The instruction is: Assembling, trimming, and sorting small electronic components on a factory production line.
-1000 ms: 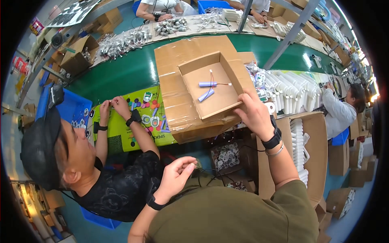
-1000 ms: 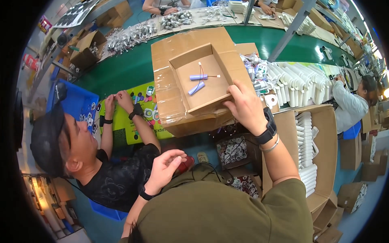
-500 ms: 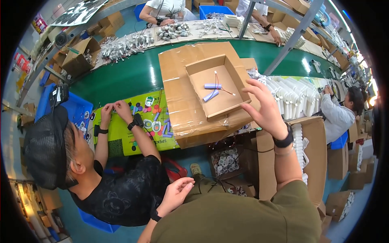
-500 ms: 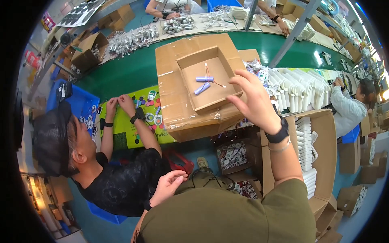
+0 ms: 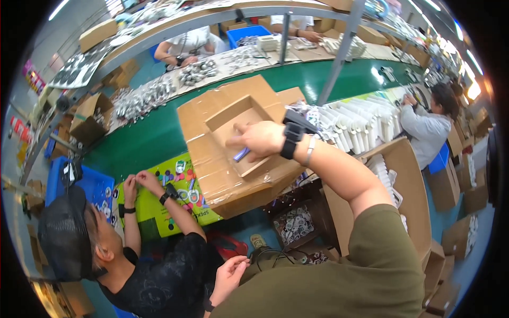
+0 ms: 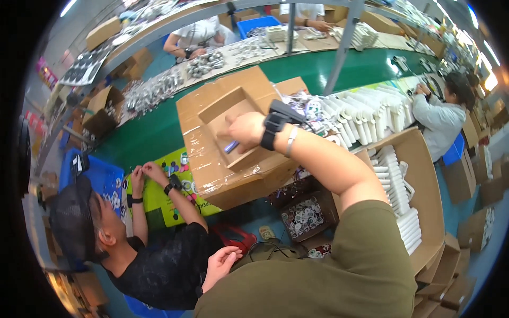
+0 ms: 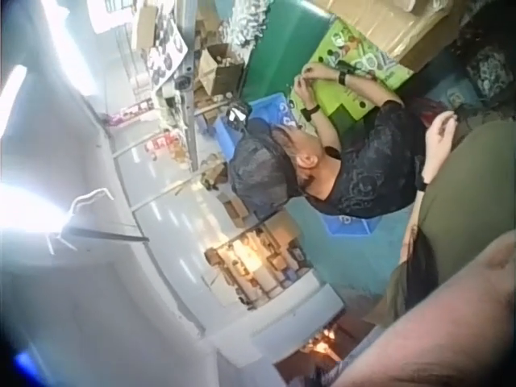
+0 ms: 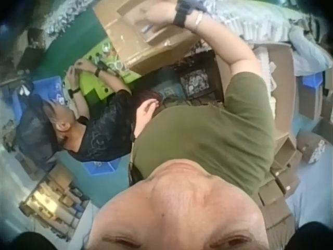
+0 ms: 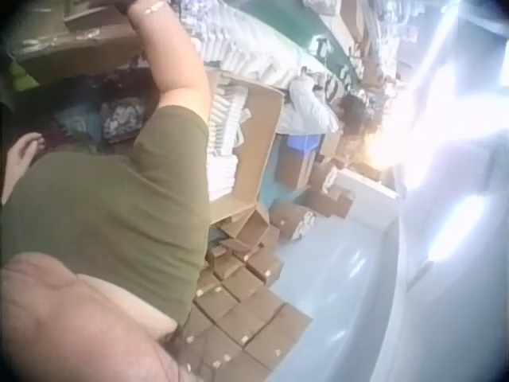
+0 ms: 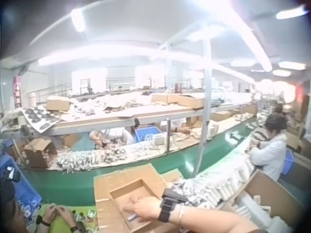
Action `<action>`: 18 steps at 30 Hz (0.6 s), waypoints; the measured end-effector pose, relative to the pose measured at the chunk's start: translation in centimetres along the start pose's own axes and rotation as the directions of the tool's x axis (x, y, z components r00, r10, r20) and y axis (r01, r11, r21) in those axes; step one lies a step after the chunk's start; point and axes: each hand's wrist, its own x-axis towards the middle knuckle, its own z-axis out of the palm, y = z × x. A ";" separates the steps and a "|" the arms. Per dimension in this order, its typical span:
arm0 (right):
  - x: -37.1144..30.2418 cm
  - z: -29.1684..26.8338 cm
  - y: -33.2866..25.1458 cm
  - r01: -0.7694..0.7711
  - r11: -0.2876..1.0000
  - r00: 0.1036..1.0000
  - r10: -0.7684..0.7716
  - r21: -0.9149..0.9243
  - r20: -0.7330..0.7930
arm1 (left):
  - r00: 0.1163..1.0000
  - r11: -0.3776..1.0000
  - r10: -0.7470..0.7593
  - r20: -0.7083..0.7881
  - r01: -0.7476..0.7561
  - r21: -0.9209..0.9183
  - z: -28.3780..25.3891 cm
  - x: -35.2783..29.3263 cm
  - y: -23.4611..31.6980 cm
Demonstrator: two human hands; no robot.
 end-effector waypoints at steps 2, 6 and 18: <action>0.8 0.2 -0.1 0.017 1.000 0.999 -0.017 0.001 0.036 | 1.000 1.000 0.002 0.002 -0.002 0.015 0.1 0.0 0.1; 1.7 2.7 0.8 0.011 0.997 0.986 -0.022 -0.070 -0.164 | 1.000 1.000 -0.011 -0.018 0.011 0.001 0.5 0.1 0.6; -4.0 -0.5 -3.3 -0.065 0.996 0.840 0.085 0.056 -0.536 | 0.998 0.998 -0.060 0.018 0.060 -0.014 1.8 2.5 0.5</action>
